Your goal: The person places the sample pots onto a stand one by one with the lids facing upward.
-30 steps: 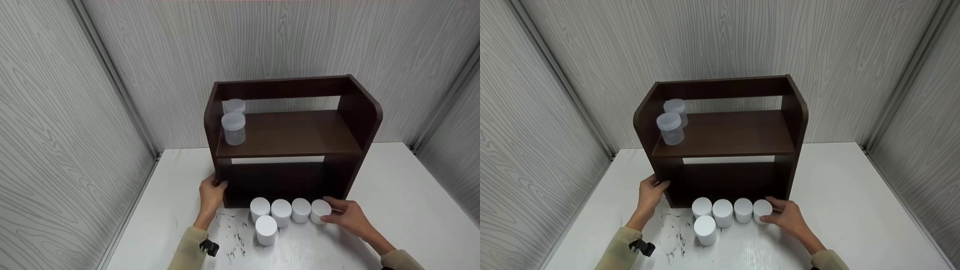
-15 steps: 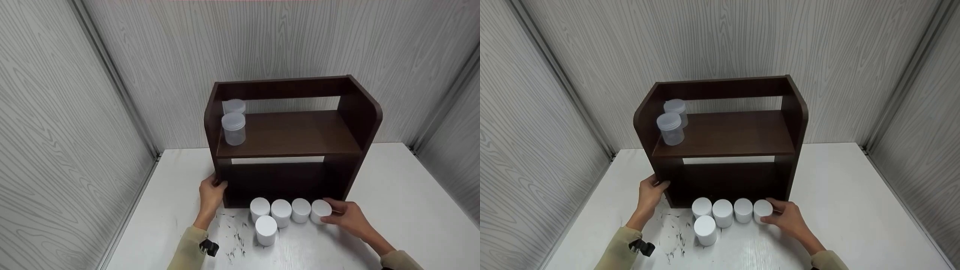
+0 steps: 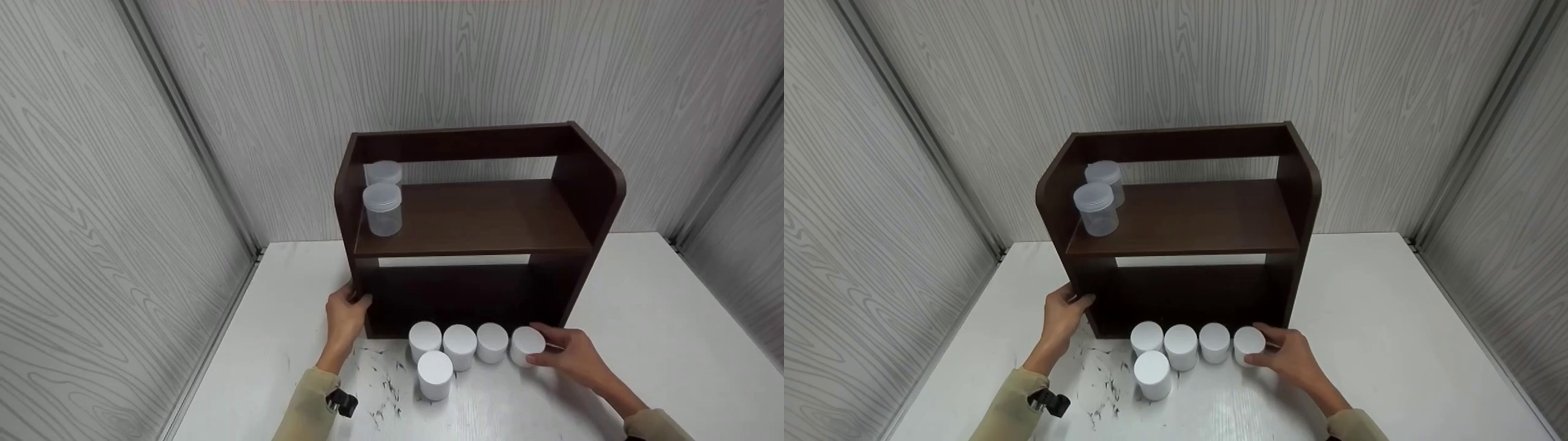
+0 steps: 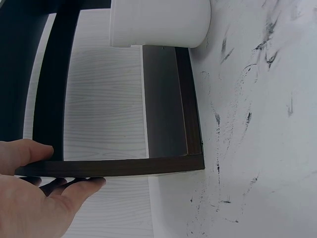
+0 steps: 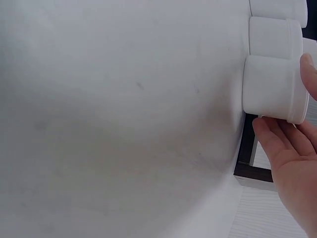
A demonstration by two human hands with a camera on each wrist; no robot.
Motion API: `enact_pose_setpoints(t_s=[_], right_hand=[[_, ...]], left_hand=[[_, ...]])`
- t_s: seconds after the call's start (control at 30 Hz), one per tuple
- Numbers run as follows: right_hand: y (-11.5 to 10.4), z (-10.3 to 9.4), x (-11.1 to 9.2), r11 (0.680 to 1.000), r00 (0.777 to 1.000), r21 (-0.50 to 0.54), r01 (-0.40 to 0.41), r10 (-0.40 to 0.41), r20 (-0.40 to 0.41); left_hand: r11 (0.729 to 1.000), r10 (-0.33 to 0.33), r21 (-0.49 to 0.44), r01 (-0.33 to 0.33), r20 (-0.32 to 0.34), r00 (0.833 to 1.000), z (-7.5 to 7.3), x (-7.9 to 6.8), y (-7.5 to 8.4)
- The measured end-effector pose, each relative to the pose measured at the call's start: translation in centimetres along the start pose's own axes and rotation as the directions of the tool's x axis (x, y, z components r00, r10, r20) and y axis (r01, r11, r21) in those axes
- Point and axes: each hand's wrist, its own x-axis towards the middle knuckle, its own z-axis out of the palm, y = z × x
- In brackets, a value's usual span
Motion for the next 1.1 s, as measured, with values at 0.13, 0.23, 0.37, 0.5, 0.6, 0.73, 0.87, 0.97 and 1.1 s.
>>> enact_pose_setpoints(t_s=[0.13,0.23,0.37,0.5,0.6,0.73,0.87,0.97,1.1], right_hand=[[0.11,0.02,0.02,1.0,1.0,0.006,0.002,-0.002,0.0],[0.24,0.05,0.01,0.999,1.0,0.037,0.005,-0.005,0.008],[0.36,0.01,-0.03,0.999,1.0,0.048,0.0,-0.001,0.013],[0.35,-0.1,-0.07,1.0,1.0,0.008,-0.018,0.018,0.018],[0.31,-0.13,-0.06,0.999,0.999,-0.022,-0.038,0.038,0.012],[0.43,-0.1,-0.04,0.998,0.998,-0.018,-0.063,0.063,0.005],[0.54,-0.09,-0.07,0.997,0.997,0.012,-0.07,0.07,0.008],[0.41,-0.14,-0.07,0.997,0.997,0.03,-0.074,0.074,-0.001],[0.14,-0.18,-0.1,0.996,0.997,0.051,-0.073,0.073,-0.007]], left_hand=[[1.0,0.01,0.005,-0.01,-0.002,1.0,0.07,0.05,-0.08],[1.0,0.015,0.007,-0.015,-0.002,1.0,0.07,0.07,-0.16],[1.0,0.016,0.001,-0.016,-0.003,1.0,0.06,0.03,-0.19],[1.0,0.01,-0.003,-0.01,-0.002,1.0,0.07,-0.04,-0.07],[1.0,0.004,-0.002,-0.004,0.004,1.0,0.08,-0.03,-0.06],[1.0,-0.004,-0.001,0.004,0.006,1.0,0.12,-0.03,-0.02],[1.0,-0.007,0.005,0.007,0.001,1.0,0.1,-0.01,0.04],[1.0,-0.009,0.006,0.009,0.001,1.0,0.09,0.0,0.08],[1.0,-0.015,0.006,0.015,0.003,1.0,0.09,-0.02,0.12]])
